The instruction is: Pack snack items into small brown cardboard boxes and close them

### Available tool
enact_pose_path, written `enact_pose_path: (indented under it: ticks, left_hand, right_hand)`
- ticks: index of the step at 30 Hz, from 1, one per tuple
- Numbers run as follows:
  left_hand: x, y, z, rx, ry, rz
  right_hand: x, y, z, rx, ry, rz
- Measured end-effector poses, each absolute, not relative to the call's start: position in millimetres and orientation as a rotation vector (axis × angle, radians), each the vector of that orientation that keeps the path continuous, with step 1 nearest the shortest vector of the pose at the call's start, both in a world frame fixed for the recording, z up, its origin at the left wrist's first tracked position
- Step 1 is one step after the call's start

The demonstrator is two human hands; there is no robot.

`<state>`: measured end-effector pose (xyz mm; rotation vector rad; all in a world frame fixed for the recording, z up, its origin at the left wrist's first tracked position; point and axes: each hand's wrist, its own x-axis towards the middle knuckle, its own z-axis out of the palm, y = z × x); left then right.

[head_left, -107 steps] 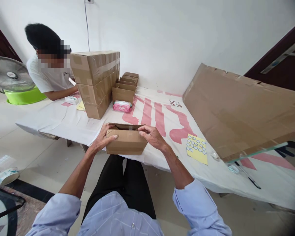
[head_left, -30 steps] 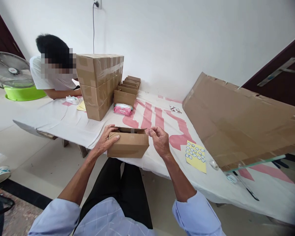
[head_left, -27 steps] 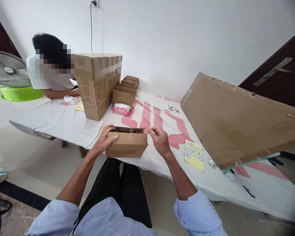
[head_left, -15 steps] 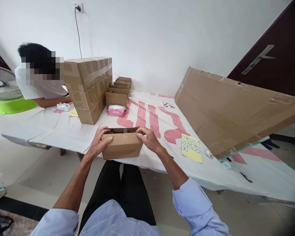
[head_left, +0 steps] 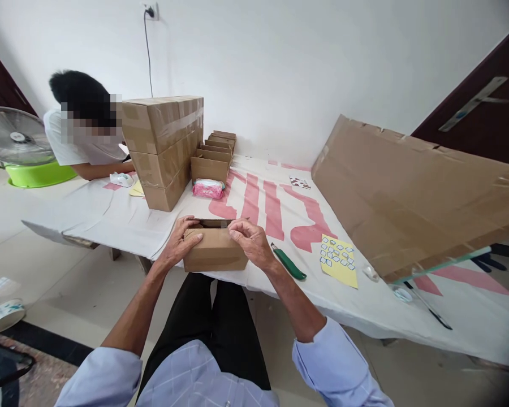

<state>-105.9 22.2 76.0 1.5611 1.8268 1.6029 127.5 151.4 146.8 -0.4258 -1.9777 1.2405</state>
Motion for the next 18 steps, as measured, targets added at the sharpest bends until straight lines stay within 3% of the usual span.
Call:
enact_pose_path:
  ticks: [8,18]
  left_hand:
    - [-107.3,24.9,74.4,1.598,1.807,1.592]
    - [-105.4,23.4,75.4,1.589,1.794,1.573]
  right_hand:
    - [110.8,151.2,137.2,-0.484,-2.047,1.026]
    - [102.7,150.9,139.4,-0.553,-2.085,1.054]
